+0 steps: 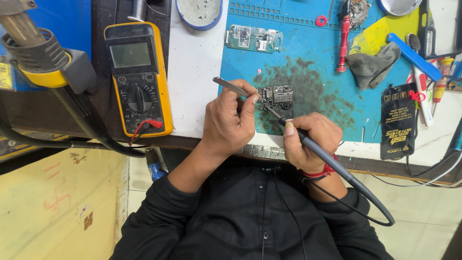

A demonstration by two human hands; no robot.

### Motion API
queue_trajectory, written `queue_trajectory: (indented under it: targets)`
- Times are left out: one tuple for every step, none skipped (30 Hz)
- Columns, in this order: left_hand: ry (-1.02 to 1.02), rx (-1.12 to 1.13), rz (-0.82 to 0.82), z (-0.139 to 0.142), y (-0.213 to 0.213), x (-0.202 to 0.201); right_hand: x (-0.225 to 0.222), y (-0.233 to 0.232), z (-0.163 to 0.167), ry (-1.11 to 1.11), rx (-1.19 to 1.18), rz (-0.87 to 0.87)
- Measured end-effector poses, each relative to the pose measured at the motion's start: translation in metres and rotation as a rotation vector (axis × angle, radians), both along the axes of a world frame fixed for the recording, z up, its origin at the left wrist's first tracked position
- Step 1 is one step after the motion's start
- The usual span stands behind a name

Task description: The person uses a soldering iron and tweezers to apply solder to a small circuit board. They repeatedly heat and feed solder to specific points on the board while holding it steady with tweezers. The work is performed on a cluttered workbench with tools and components visible.

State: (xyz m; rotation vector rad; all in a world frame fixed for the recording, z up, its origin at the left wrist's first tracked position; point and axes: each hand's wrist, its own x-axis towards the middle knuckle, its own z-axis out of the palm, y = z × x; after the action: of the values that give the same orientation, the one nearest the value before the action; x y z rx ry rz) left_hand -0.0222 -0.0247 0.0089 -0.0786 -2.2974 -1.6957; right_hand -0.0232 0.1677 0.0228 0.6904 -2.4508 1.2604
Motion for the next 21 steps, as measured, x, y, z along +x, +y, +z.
queue_trajectory:
  targets:
    - [-0.001,-0.001,0.002,0.0001,0.0001,0.0000,-0.0001,0.0001,0.0000,0.003,0.000,0.004]
    - [-0.003,-0.003,0.003,0.0002,0.0002,0.0000,0.0000,0.0001,0.0001,0.003,-0.001,0.003]
    - [-0.003,-0.005,0.005,0.0003,0.0002,-0.0001,0.0000,0.0000,0.0002,0.003,-0.002,0.001]
    - [0.002,-0.007,0.006,0.0005,0.0003,-0.0001,-0.0002,0.0000,0.0003,0.002,-0.004,-0.001]
    - [0.006,-0.010,0.006,0.0005,0.0003,-0.0003,-0.0005,0.0000,0.0004,0.002,-0.003,0.002]
    - [0.011,-0.012,0.006,0.0007,0.0003,-0.0002,-0.0004,0.0000,0.0006,0.001,-0.002,0.005]
    - [0.006,-0.009,0.005,0.0008,0.0004,-0.0003,-0.0005,-0.0001,0.0008,0.000,-0.001,0.008]
    - [0.001,-0.006,0.004,0.0008,0.0004,-0.0002,-0.0004,0.0000,0.0012,-0.004,-0.001,0.007]
    - [-0.003,-0.004,0.003,0.0008,0.0004,-0.0002,-0.0004,0.0002,0.0016,-0.008,0.000,0.005]
    - [-0.005,-0.004,0.002,0.0008,0.0003,-0.0001,-0.0003,0.0000,0.0019,-0.013,0.000,0.004]
    - [-0.007,-0.004,0.001,0.0008,0.0003,-0.0001,-0.0002,-0.0002,0.0021,-0.013,-0.001,0.007]
    - [-0.010,-0.004,-0.001,0.0008,0.0002,0.0001,-0.0003,-0.0002,0.0023,-0.014,-0.001,0.009]
    - [-0.010,-0.005,-0.001,0.0007,0.0002,0.0001,-0.0006,-0.0002,0.0025,-0.013,-0.001,0.012]
    - [-0.010,-0.005,0.000,0.0007,0.0001,0.0002,-0.0007,-0.0006,0.0025,-0.010,-0.002,0.007]
    - [-0.010,-0.006,0.000,0.0006,0.0001,0.0002,-0.0007,-0.0010,0.0024,-0.008,-0.003,0.002]
    - [-0.006,-0.006,0.000,0.0005,0.0001,0.0001,-0.0006,-0.0013,0.0025,-0.005,-0.003,-0.003]
    - [-0.001,-0.005,0.001,0.0004,0.0001,-0.0001,-0.0007,-0.0013,0.0027,-0.009,0.004,-0.004]
    - [0.003,-0.004,0.000,0.0003,0.0000,-0.0002,-0.0007,-0.0012,0.0031,-0.013,0.012,-0.006]
    - [0.003,-0.001,-0.003,0.0003,0.0000,-0.0004,-0.0008,-0.0010,0.0034,-0.017,0.019,-0.008]
    - [0.002,0.001,-0.005,0.0002,0.0001,-0.0005,-0.0009,-0.0009,0.0036,-0.012,0.010,-0.001]
    - [0.001,0.003,-0.007,0.0002,0.0001,-0.0009,-0.0013,-0.0008,0.0037,-0.007,0.000,0.006]
